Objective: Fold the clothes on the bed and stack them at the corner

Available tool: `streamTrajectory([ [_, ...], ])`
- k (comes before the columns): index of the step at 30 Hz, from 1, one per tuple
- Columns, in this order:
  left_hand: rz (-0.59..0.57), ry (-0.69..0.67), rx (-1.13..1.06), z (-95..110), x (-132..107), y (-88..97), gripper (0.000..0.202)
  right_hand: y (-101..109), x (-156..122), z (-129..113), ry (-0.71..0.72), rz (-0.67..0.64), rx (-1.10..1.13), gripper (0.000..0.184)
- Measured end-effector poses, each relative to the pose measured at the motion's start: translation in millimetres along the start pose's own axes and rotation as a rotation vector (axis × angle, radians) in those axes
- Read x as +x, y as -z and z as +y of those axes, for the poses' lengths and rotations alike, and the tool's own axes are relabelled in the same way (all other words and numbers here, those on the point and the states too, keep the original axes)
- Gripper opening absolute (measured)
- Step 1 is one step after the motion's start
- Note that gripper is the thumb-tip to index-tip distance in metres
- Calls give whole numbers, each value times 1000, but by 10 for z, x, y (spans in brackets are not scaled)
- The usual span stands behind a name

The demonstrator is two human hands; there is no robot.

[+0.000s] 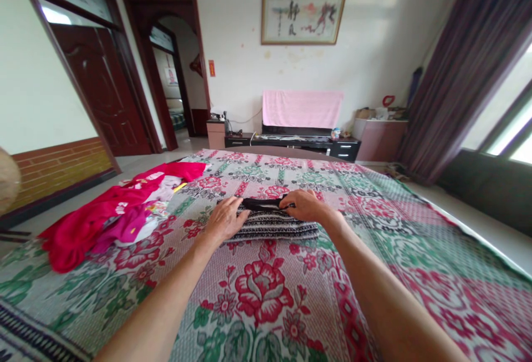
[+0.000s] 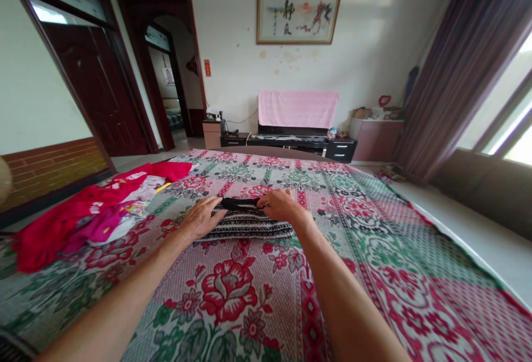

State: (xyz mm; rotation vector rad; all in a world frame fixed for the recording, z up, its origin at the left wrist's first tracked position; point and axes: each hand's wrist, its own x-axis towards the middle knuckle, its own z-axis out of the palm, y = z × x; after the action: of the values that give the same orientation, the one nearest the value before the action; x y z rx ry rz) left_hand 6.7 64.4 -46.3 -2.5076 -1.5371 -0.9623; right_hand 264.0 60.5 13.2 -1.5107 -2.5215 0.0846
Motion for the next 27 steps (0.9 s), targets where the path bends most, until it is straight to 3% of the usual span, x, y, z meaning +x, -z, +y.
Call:
streamTrajectory([
  [4,-14,0,34,-13,-7,-27,35,-116,8,-51,-4,26,-97,37],
  [9,-19,15,80,-6,-4,-44,36,-139,37,-79,-32,11,-136,27],
  [13,-37,6,146,-13,-8,-58,37,-58,42,-27,-52,51,5,19],
  [20,-35,-13,186,-22,-9,-61,35,26,15,-27,-40,91,375,23],
  [23,-21,-18,184,-28,-10,-72,35,-32,47,-16,4,147,402,24],
  [27,-23,-16,200,-30,-14,-85,37,-127,87,15,-32,243,273,18],
])
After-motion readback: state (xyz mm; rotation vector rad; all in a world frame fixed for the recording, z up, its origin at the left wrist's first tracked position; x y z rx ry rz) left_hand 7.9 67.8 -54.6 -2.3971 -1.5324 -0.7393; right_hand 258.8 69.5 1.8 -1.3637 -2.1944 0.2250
